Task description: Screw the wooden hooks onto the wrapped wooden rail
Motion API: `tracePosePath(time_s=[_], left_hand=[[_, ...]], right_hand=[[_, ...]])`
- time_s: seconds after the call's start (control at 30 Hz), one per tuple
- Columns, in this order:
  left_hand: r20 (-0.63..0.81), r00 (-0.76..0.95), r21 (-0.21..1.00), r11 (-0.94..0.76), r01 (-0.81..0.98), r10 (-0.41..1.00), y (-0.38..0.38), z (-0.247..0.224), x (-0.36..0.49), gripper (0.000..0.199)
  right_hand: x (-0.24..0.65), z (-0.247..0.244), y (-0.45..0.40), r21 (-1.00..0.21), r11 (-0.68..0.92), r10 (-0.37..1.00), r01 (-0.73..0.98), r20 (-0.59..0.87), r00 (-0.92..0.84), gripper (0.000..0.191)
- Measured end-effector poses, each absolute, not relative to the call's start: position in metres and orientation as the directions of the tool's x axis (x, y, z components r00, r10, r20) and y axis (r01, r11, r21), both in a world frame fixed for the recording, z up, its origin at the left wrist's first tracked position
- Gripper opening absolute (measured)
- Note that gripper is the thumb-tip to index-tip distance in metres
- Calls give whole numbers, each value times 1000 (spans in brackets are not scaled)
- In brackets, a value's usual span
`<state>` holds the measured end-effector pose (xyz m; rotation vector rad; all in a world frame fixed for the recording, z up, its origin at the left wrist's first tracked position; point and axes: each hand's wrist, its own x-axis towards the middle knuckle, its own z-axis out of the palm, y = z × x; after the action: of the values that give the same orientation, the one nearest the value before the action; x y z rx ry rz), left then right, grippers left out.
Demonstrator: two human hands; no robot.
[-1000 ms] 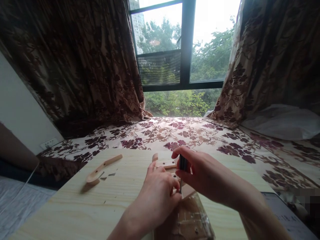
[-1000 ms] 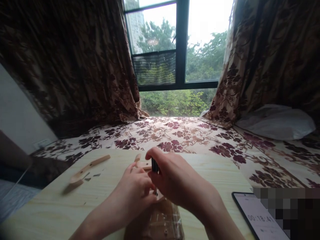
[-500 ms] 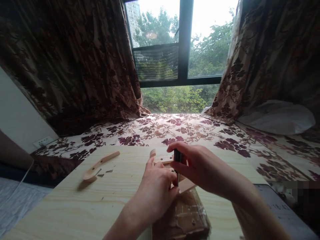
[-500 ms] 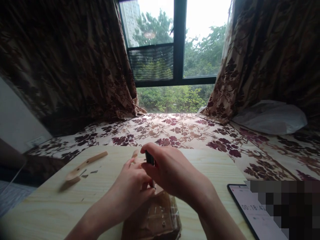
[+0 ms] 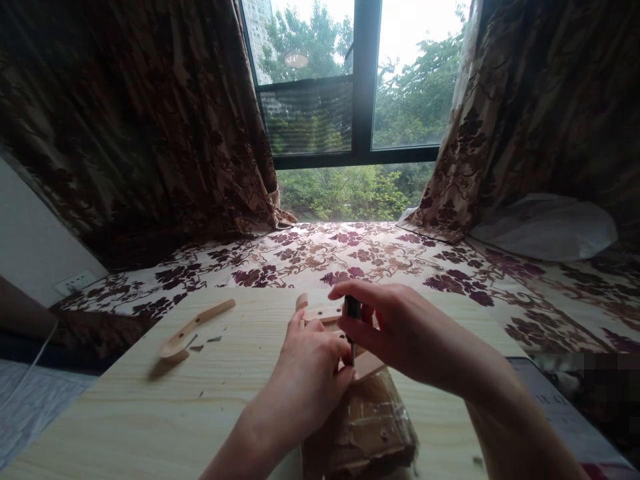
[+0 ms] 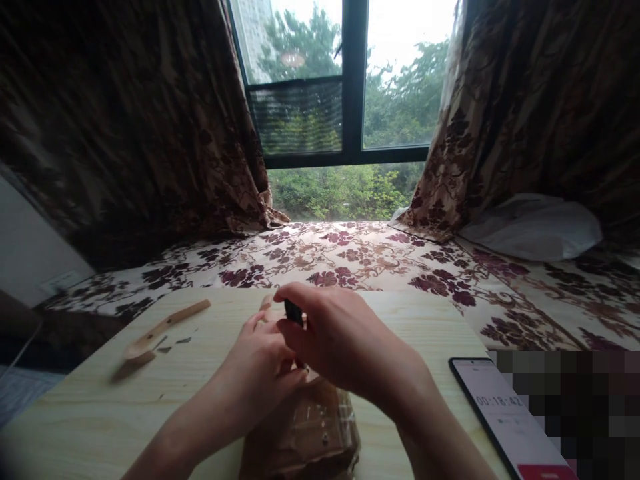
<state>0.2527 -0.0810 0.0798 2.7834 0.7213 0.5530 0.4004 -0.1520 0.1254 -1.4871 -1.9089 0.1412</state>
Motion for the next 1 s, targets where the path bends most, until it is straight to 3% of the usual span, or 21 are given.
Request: tracePosePath(time_s=[0.1, 0.33, 0.47, 0.63, 0.73, 0.9, 1.0], left_hand=[[305, 812, 281, -862, 423, 498, -81, 79, 253, 16], [331, 814, 283, -873, 398, 478, -81, 79, 251, 17], [337, 812, 279, -874, 397, 476, -82, 79, 252, 16], [295, 809, 292, -854, 430, 508, -82, 79, 252, 16], [292, 810, 293, -854, 431, 509, -82, 78, 252, 16], [311, 819, 251, -873, 418, 481, -82, 79, 252, 14], [385, 809, 238, -895, 378, 444, -83, 79, 242, 16]], right_hand=[[402, 127, -155, -494, 364, 881, 790, 457, -121, 29], [404, 128, -152, -463, 253, 899, 850, 436, -30, 21], [400, 130, -154, -403, 297, 874, 866, 479, -77, 23], [404, 129, -152, -435, 261, 896, 862, 441, -49, 6], [405, 127, -151, -435, 195, 909, 879, 417, 5, 14], [401, 126, -152, -479, 280, 923, 832, 372, -97, 17], [402, 125, -152, -485, 253, 927, 837, 368, -66, 20]])
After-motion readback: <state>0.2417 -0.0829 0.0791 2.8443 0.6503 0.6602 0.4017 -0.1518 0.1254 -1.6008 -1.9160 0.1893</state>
